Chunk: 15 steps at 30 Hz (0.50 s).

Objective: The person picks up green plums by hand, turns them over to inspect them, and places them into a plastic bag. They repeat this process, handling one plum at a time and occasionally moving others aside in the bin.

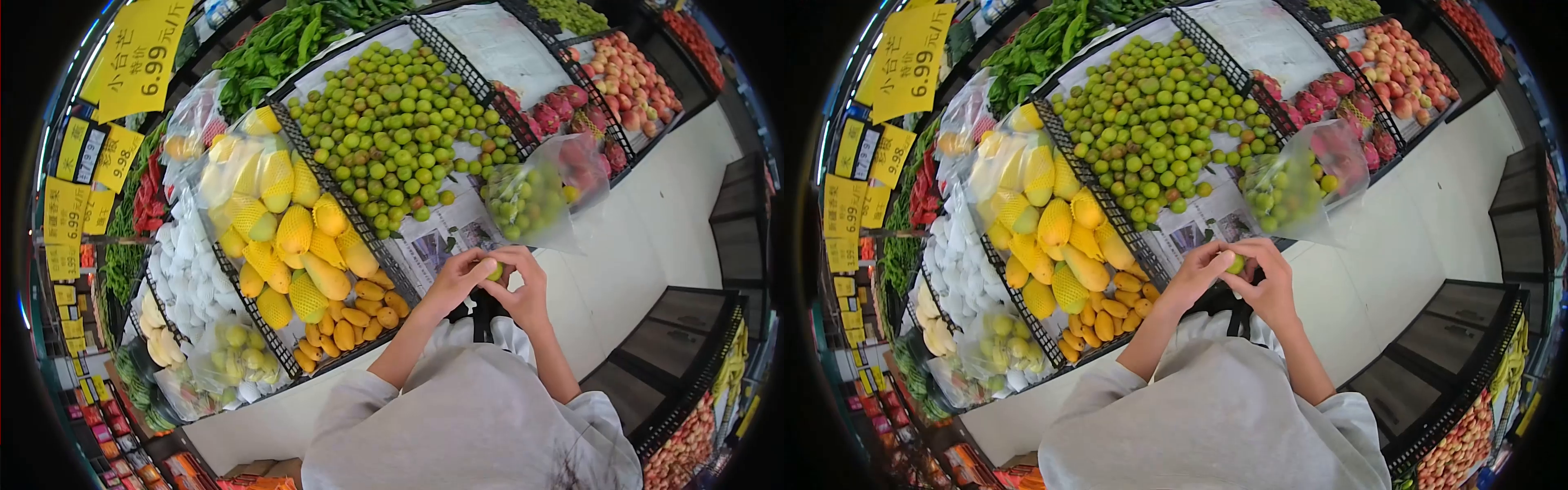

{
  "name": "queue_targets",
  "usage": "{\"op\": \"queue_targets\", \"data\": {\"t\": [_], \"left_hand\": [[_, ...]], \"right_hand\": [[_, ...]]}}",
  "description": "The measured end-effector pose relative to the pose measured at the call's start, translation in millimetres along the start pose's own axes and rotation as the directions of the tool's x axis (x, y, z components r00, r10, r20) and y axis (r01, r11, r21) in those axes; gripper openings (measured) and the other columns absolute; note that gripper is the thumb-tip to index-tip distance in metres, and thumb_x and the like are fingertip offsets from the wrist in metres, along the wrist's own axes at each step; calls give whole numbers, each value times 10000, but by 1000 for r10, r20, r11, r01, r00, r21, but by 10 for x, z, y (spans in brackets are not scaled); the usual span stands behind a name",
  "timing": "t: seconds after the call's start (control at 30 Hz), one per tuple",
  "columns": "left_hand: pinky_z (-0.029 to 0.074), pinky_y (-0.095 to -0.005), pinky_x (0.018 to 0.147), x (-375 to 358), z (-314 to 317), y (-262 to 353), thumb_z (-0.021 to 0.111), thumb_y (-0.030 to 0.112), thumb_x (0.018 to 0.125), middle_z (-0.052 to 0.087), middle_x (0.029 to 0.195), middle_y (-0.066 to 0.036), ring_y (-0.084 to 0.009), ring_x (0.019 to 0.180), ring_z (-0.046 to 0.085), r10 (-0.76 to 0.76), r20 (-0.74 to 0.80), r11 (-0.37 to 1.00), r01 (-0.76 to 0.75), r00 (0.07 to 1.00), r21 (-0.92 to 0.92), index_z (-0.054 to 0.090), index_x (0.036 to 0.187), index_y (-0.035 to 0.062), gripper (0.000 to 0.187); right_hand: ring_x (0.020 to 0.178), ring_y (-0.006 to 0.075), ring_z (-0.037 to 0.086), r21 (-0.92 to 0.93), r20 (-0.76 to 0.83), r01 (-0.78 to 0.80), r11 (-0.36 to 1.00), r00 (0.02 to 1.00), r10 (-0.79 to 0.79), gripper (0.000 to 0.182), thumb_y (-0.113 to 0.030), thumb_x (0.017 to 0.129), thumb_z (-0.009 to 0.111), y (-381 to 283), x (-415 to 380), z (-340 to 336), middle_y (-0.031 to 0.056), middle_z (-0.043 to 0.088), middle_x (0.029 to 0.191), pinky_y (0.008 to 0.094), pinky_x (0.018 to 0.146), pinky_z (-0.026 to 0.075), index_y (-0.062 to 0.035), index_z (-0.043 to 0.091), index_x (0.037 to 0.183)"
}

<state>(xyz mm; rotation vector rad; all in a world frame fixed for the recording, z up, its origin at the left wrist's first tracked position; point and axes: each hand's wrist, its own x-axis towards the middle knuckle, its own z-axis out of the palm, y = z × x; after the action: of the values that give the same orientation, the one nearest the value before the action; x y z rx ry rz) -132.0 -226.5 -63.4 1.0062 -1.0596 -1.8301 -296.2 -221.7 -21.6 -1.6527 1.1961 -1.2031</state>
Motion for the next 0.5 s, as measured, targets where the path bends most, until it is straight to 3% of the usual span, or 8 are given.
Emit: {"op": "queue_targets", "data": {"t": [0.1,0.2,0.23,0.3,0.5], "left_hand": [[437,-207,661,131,261,-17,526,376,1061,638,915,16,-29,765,550,-20,141,949,63,990,-309,617,1136,82,317],[436,-210,656,218,376,-62,464,468,1065,656,992,-57,-73,794,573,-4,319,912,134,948,-387,572,1249,45,474],[397,-194,615,263,434,-118,429,497,1069,649,997,-49,-47,764,536,53,361,911,103,931,-399,580,1229,60,490],[393,-193,615,279,518,-149,422,506,1068,644,994,-38,-50,750,524,39,377,892,138,925,-431,583,1211,67,489],[410,-206,652,266,622,-311,410,566,1052,623,972,10,-52,708,476,-88,305,819,243,948,-520,603,1171,89,528]], "right_hand": [[759,162,617,-96,-172,54,994,983,-70,421,-15,692,871,-52,-55,-126,100,683,1052,270,633,504,-49,704,1078],[816,176,633,-102,-239,38,994,969,-62,429,-24,677,887,-69,-129,-267,102,693,1041,269,654,512,-46,712,1068],[807,173,632,-121,-219,55,991,972,-81,442,-29,671,892,-60,-139,-330,99,693,1027,266,643,509,-48,713,1074],[790,168,629,-151,-176,89,984,978,-116,469,-38,657,904,-27,-163,-456,94,694,999,262,621,502,-52,716,1087],[715,145,611,-148,-101,-20,989,995,5,426,-31,697,872,-10,-132,-570,68,689,980,241,547,470,-62,731,1098]]}}
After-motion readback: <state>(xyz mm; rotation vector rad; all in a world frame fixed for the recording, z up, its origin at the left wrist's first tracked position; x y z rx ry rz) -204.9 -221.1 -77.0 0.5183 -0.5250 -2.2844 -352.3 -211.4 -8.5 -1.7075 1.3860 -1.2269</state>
